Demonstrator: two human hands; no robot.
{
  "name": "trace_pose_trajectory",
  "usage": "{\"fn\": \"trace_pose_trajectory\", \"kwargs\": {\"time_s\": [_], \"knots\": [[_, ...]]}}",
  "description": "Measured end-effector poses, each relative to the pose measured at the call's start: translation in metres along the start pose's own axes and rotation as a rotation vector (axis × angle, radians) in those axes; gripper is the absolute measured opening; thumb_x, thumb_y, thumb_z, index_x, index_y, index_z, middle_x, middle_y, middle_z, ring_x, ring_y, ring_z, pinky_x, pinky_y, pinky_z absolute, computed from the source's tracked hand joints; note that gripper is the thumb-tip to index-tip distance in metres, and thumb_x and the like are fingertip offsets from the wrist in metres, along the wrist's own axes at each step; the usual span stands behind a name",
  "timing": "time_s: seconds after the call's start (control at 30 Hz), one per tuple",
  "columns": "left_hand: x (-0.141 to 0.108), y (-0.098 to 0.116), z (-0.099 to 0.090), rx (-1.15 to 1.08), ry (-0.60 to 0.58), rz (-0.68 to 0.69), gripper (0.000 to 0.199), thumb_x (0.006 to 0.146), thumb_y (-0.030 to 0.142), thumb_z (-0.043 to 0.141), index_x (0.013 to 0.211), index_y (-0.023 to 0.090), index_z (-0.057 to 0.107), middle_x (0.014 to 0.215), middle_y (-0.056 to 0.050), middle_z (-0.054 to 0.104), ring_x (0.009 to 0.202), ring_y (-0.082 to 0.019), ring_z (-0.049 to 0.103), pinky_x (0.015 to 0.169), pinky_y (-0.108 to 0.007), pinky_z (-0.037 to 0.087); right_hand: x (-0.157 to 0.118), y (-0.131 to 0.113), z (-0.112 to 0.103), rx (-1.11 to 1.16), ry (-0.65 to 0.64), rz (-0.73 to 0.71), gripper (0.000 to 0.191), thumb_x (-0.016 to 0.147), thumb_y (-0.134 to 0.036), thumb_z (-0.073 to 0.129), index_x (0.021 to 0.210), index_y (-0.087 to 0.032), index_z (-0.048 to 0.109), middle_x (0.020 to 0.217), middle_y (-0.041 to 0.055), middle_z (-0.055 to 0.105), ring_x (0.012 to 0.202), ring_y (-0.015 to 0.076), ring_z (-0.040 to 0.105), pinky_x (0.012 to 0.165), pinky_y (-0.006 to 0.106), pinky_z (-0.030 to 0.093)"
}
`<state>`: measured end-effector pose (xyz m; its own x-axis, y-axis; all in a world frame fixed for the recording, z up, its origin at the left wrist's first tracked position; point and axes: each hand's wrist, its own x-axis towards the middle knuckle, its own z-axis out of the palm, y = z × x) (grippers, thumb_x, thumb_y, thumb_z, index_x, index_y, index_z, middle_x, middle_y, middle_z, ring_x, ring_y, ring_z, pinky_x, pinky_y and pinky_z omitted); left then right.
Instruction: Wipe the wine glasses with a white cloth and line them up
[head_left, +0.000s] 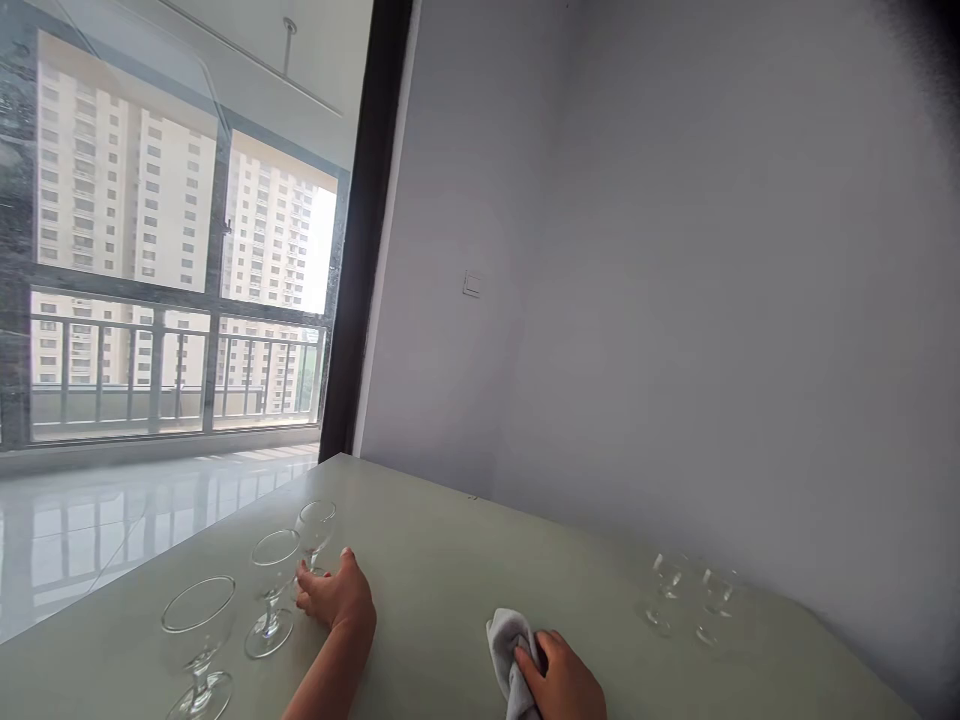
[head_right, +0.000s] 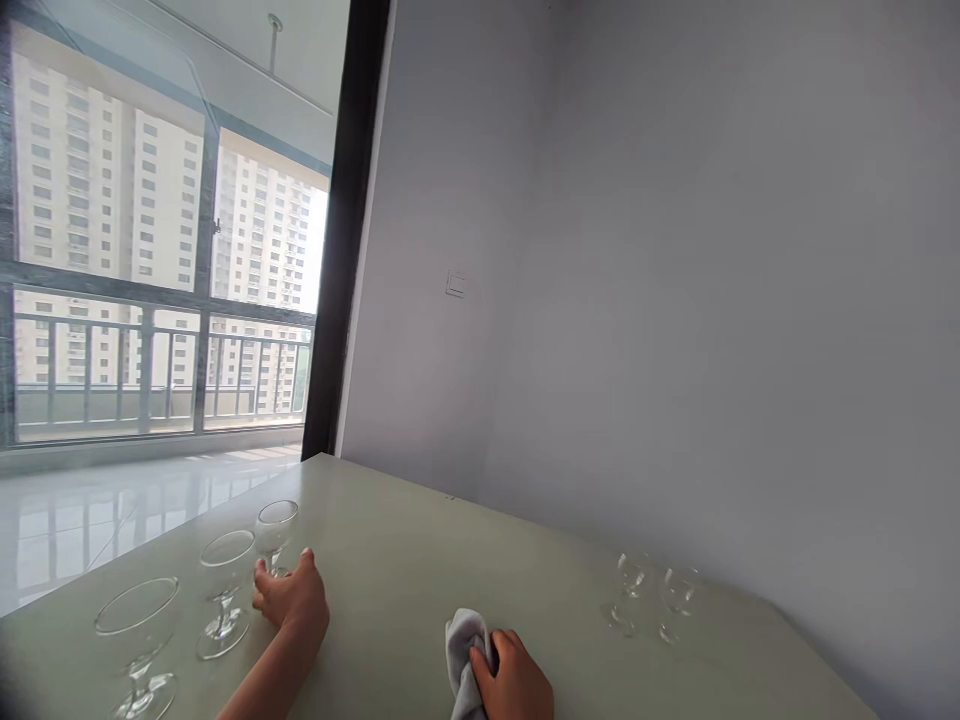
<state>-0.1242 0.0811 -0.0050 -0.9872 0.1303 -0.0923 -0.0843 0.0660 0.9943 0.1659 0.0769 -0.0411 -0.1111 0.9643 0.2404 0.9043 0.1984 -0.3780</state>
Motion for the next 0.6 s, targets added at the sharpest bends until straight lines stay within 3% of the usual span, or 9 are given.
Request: {"fn": "trace_pose_trajectory", "kwargs": {"time_s": [0.2,0.37,0.5,0.6], "knots": [[0.014,-0.006,0.004,0.026,-0.047,0.095,0.078,0.072,0.043,0.058,0.135,0.019,0.021,0.135,-0.017,0.040,0.124,-0.031,0.040,0.099,-0.044,0.036,-0.001,0.000,-0.002,0.084,0.009,0.016,0.023,0.083,-0.036,0.044,0.080,-0.022,0.063,0.090,0.0054,0.067,0.083,0.0224,0.063,0.067,0.028,0.042],[0.017,-0.007,0.006,0.095,-0.187,0.148,0.070,0.074,0.049,0.053,0.131,0.017,0.029,0.119,-0.014,0.055,0.106,-0.030,0.055,0.086,-0.043,0.043,0.000,0.004,-0.008,0.422,0.009,0.028,0.032,0.081,-0.039,0.043,0.090,-0.020,0.067,0.096,0.0079,0.067,0.089,0.0240,0.060,0.077,0.031,0.041],[0.004,-0.002,0.007,0.172,-0.406,0.229,0.054,0.074,0.055,0.049,0.114,0.018,0.046,0.096,-0.010,0.064,0.081,-0.028,0.062,0.071,-0.041,0.046,0.007,0.009,-0.016,0.718,0.067,0.045,0.032,0.073,-0.046,0.051,0.068,-0.017,0.065,0.073,0.0064,0.064,0.074,0.0235,0.057,0.071,0.032,0.041],[-0.019,0.000,0.008,0.208,-0.553,0.344,0.048,0.073,0.057,0.049,0.103,0.021,0.050,0.090,-0.008,0.064,0.080,-0.029,0.061,0.068,-0.041,0.045,0.014,0.016,-0.029,0.791,0.082,0.098,0.038,0.073,-0.053,0.048,0.054,-0.020,0.052,0.055,0.0017,0.054,0.059,0.0198,0.051,0.058,0.030,0.039]]}}
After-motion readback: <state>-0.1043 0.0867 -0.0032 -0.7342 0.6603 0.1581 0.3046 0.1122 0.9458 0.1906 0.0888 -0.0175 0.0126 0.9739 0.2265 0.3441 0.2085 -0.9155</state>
